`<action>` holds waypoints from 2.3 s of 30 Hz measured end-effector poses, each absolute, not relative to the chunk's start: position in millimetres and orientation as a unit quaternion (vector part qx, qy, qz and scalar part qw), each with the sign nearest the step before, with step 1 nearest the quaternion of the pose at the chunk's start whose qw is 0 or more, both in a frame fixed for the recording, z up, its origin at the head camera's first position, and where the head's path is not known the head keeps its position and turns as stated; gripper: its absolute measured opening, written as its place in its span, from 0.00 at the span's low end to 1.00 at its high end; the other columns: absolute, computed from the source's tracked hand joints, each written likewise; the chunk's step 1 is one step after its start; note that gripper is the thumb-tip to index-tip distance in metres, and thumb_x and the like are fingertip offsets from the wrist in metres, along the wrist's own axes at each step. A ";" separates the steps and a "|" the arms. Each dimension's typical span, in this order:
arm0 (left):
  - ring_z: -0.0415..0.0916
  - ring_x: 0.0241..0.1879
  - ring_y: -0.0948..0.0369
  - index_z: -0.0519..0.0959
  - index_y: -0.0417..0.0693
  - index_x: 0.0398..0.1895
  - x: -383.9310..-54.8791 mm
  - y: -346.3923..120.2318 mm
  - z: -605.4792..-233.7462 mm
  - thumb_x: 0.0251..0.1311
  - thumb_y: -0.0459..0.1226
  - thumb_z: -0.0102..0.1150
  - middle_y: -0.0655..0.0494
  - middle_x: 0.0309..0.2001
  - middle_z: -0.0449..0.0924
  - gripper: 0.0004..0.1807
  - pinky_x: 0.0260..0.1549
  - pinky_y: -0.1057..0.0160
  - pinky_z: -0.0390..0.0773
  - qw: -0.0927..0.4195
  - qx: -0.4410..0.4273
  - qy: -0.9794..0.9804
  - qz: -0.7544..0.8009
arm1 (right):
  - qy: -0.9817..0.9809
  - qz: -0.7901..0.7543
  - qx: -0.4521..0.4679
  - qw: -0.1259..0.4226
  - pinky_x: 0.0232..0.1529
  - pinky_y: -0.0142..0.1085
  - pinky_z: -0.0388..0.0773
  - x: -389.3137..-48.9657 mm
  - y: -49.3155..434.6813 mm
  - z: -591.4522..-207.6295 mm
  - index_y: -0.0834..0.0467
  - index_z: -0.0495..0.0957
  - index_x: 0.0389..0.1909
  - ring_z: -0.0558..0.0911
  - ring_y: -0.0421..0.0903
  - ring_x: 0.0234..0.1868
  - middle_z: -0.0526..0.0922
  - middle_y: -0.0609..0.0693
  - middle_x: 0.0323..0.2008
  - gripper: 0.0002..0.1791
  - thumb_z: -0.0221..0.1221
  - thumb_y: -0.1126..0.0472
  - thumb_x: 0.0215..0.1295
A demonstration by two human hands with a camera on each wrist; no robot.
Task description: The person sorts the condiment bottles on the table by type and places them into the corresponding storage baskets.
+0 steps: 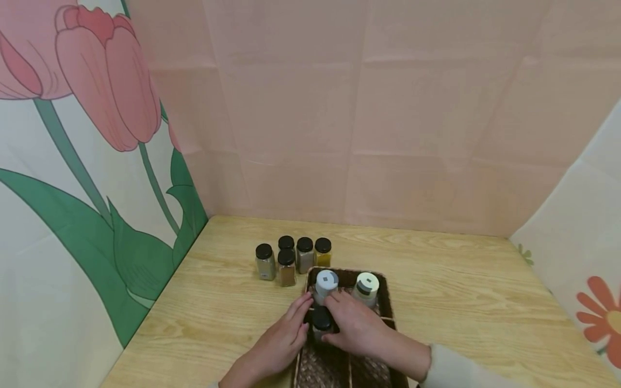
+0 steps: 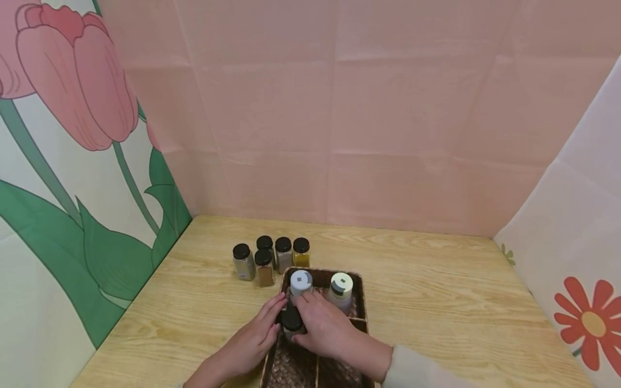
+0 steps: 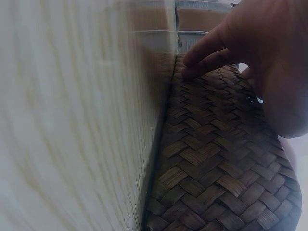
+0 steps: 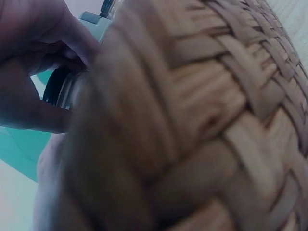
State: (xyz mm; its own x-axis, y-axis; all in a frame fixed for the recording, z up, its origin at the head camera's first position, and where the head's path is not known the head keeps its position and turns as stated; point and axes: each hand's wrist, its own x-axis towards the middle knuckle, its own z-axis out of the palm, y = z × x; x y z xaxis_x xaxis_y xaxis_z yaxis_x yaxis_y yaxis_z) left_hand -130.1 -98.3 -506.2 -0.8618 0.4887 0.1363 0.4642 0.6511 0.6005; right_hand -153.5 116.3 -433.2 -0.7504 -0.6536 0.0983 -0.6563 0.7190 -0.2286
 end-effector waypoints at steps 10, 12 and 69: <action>0.58 0.75 0.53 0.56 0.45 0.79 -130.0 -99.1 -506.7 0.81 0.43 0.34 0.55 0.81 0.48 0.28 0.69 0.50 0.68 0.019 0.258 0.909 0.328 | -0.926 0.127 0.355 -0.018 0.40 0.41 0.81 -153.9 116.5 -430.4 0.57 0.76 0.43 0.80 0.47 0.44 0.78 0.49 0.42 0.28 0.77 0.46 0.50; 0.58 0.75 0.53 0.56 0.45 0.79 -130.2 -99.2 -506.6 0.81 0.43 0.34 0.55 0.81 0.48 0.28 0.69 0.50 0.68 0.019 0.258 0.909 0.328 | -0.925 0.130 0.355 -0.024 0.39 0.40 0.81 -153.9 116.1 -429.1 0.58 0.76 0.43 0.80 0.46 0.42 0.78 0.48 0.41 0.28 0.77 0.46 0.50; 0.57 0.76 0.53 0.56 0.47 0.79 -131.0 -99.9 -504.5 0.81 0.45 0.34 0.55 0.81 0.48 0.28 0.69 0.49 0.68 0.029 0.253 0.910 0.327 | -0.932 0.223 0.283 -0.019 0.52 0.54 0.81 -224.6 142.6 -387.6 0.62 0.77 0.61 0.81 0.59 0.56 0.82 0.58 0.57 0.27 0.66 0.50 0.68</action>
